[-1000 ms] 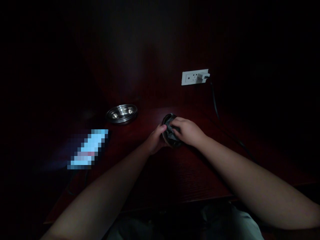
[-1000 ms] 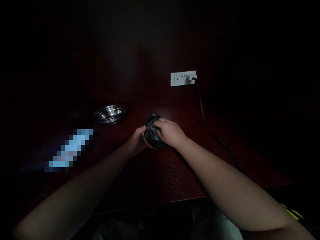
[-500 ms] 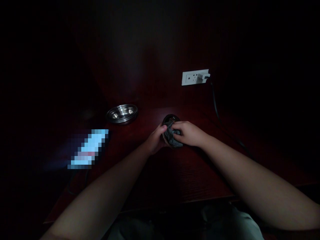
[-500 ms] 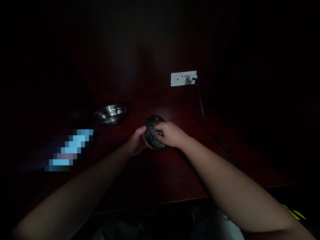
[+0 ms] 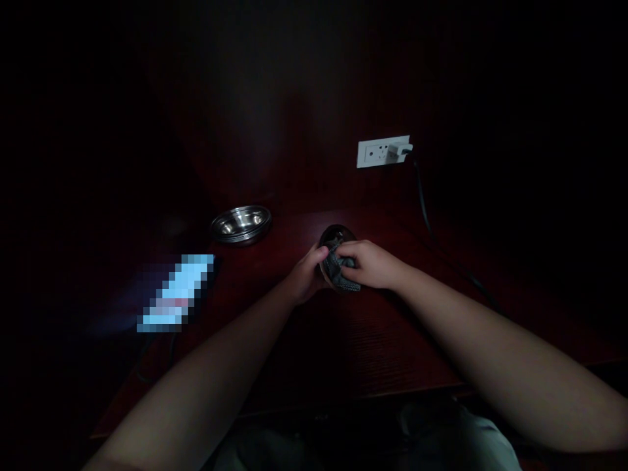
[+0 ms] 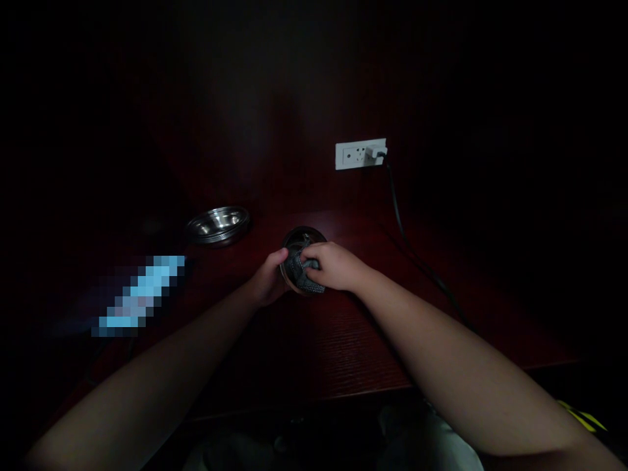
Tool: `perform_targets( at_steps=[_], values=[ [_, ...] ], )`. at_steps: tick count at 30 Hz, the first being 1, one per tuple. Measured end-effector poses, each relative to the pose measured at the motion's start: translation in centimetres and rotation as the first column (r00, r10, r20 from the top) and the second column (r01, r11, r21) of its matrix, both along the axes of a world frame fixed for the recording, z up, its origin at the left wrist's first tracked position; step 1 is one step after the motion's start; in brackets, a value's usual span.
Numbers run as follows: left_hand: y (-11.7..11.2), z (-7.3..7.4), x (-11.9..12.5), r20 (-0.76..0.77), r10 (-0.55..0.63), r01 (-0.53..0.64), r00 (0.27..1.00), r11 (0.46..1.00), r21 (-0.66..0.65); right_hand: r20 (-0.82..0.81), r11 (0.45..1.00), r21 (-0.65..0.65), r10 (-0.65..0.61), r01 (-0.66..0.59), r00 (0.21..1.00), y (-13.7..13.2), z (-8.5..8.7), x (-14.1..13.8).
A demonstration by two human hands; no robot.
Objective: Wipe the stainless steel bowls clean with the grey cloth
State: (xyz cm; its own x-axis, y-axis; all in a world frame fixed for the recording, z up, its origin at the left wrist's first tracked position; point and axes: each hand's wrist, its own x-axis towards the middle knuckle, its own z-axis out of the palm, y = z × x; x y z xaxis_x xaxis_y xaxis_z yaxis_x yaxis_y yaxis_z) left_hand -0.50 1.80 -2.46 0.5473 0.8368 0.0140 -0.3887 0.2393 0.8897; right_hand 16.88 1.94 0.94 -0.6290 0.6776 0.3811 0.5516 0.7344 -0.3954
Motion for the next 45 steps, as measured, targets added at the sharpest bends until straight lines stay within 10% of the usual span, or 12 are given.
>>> perform_targets(
  at_steps=[45],
  values=[
    [0.04, -0.23, 0.03, -0.012, 0.022, -0.022, 1.000, 1.000, 0.001, -0.012, 0.994, -0.097, 0.038, -0.039, 0.999, -0.84, 0.33, -0.33]
  ],
)
